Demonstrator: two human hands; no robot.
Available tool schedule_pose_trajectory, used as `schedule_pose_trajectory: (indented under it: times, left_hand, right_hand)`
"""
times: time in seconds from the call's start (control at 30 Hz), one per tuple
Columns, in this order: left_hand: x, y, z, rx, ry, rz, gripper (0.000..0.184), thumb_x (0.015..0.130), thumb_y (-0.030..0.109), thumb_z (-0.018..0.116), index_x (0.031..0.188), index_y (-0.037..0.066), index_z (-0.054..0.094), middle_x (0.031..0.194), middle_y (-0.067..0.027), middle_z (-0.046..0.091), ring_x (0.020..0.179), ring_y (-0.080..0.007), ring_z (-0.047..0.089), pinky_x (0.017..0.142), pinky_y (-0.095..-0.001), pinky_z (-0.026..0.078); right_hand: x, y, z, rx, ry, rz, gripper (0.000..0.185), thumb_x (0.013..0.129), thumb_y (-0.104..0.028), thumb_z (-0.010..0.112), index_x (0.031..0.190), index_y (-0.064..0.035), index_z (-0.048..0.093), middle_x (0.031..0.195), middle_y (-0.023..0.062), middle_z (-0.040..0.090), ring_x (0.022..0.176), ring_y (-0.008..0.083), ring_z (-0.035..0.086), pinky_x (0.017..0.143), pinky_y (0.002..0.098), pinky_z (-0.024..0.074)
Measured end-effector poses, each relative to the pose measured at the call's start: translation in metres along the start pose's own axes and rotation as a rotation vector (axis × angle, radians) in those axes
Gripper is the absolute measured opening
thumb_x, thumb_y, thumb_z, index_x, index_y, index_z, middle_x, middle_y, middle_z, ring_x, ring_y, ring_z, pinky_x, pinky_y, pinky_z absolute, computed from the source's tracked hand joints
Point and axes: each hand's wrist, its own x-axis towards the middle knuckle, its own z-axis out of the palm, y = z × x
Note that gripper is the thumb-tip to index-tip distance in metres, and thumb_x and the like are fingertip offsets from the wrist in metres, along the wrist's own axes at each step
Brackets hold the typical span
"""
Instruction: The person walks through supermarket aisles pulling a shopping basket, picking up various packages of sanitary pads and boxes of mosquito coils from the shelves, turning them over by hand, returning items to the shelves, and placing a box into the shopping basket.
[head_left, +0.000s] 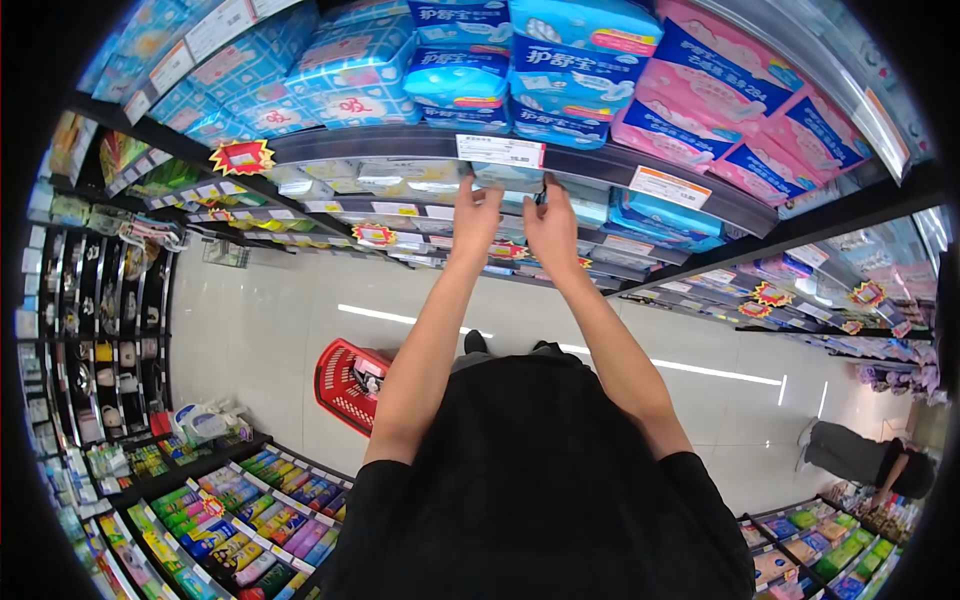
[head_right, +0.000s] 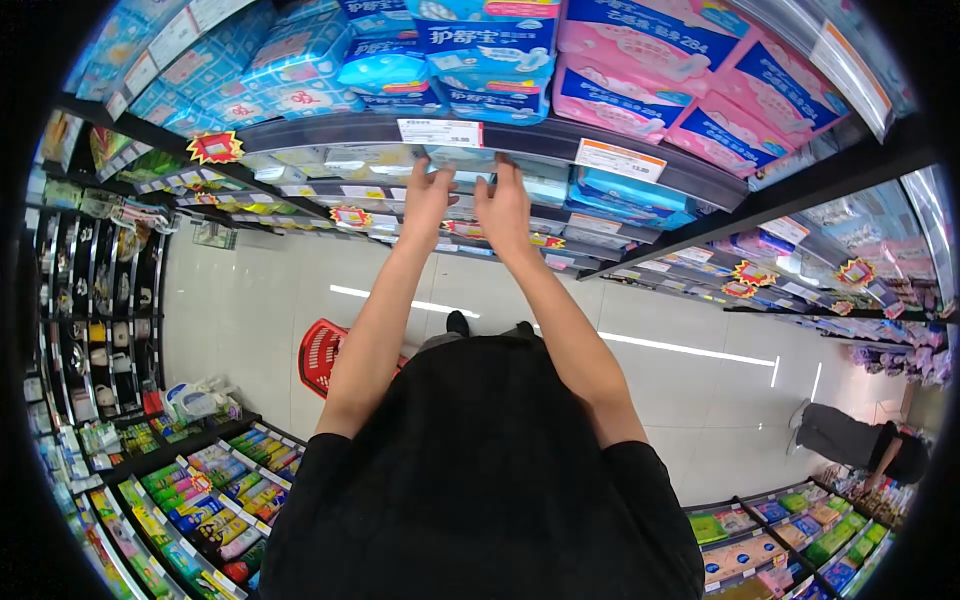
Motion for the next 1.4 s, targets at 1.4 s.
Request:
schedule_pose_trajectory:
  times: [1.4]
  left_hand:
    - [-0.014,0.020,-0.188,0.344,-0.121,0.637,0.048,0.074,0.007,0.071,0.111,-0.001,0.042,0.108,-0.0140,0.057,0.096,-0.0227,0.057,0.083,-0.0328,0.046]
  right_hand:
    - [-0.075,-0.115,0.090,0.323,-0.060,0.324,0.047,0.081,-0.005,0.063,0.121,0.0023,0.039,0.095,0.0099,0.056,0.067,0.0102,0.054,0.059,0.0244,0.0444]
